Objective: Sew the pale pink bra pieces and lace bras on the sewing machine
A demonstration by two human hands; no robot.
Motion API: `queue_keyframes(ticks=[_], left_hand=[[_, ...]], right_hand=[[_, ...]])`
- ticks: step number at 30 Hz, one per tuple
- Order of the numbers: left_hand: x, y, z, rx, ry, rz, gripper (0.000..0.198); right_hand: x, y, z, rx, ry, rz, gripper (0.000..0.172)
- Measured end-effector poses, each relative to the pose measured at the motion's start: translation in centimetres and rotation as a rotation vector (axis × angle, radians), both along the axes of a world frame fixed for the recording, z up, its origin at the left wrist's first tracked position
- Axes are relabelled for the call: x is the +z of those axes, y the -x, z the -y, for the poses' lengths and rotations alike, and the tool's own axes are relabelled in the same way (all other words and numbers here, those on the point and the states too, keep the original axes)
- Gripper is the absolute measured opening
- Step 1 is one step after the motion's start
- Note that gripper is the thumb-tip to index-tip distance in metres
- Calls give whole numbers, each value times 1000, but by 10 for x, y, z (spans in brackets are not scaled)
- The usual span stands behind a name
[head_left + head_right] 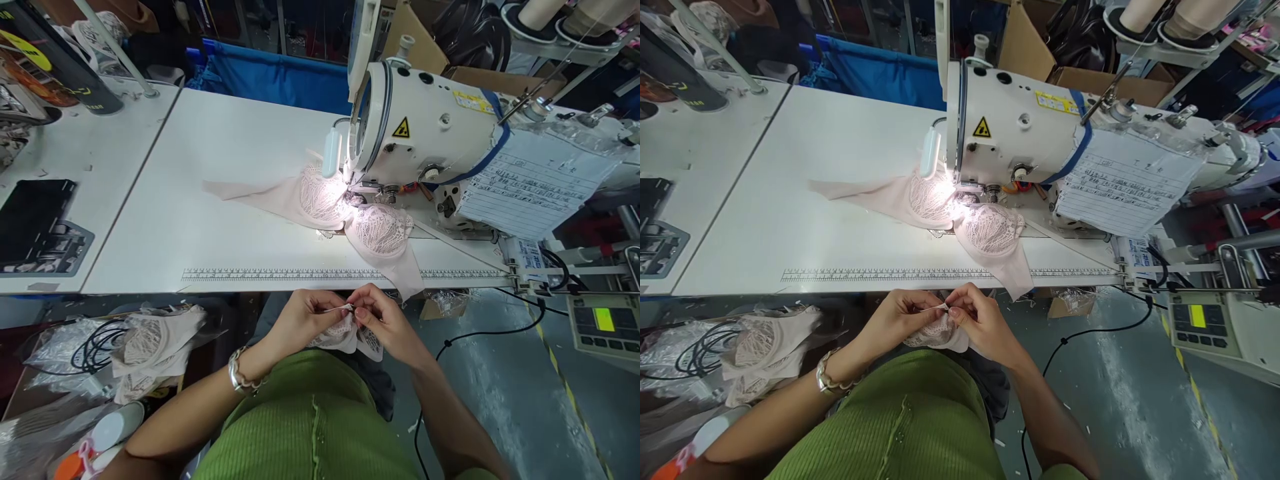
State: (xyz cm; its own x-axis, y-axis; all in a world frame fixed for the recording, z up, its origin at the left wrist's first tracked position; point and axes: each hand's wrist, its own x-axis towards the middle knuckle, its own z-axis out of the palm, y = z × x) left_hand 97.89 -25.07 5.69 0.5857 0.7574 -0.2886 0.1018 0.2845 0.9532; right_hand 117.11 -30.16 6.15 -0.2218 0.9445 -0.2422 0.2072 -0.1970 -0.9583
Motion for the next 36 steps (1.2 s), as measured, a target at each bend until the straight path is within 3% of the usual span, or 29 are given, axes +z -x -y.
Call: queue_keyframes(ticks=[6,14,17,20,22,24,26,30,31,34,36], left_hand=[[-2,1,0,-8,-36,-12,26],[1,3,2,53,10,52,20],[2,4,2,113,11,69,20],[4,12,1,129,-9,70,19],[5,19,-2,112,-107,59,18],[2,25,-8,96,-273,71,20],[-6,25,-14,-15,-410,112,32],[-29,11,-17,-592,-628,94,43],[-32,8,-16,-679,-696,55,43],[-29,14,-16,-702,-832,-13,21],[-24,24,-14,-668,-852,5,13]], right_hand=[[-5,8,-3,-42,-27,-41,30],[-17,0,2,-258,-127,-98,41],[-24,-8,8,-61,-129,101,53],[-30,-11,14,191,-67,372,45],[-29,-11,17,280,-120,363,43],[-22,-9,19,339,-256,187,48],[-12,-4,19,422,-370,-52,51],[6,6,15,599,-476,-491,54],[9,4,15,614,-521,-569,54],[19,-28,22,518,-657,-615,45],[23,-65,34,386,-649,-419,41]])
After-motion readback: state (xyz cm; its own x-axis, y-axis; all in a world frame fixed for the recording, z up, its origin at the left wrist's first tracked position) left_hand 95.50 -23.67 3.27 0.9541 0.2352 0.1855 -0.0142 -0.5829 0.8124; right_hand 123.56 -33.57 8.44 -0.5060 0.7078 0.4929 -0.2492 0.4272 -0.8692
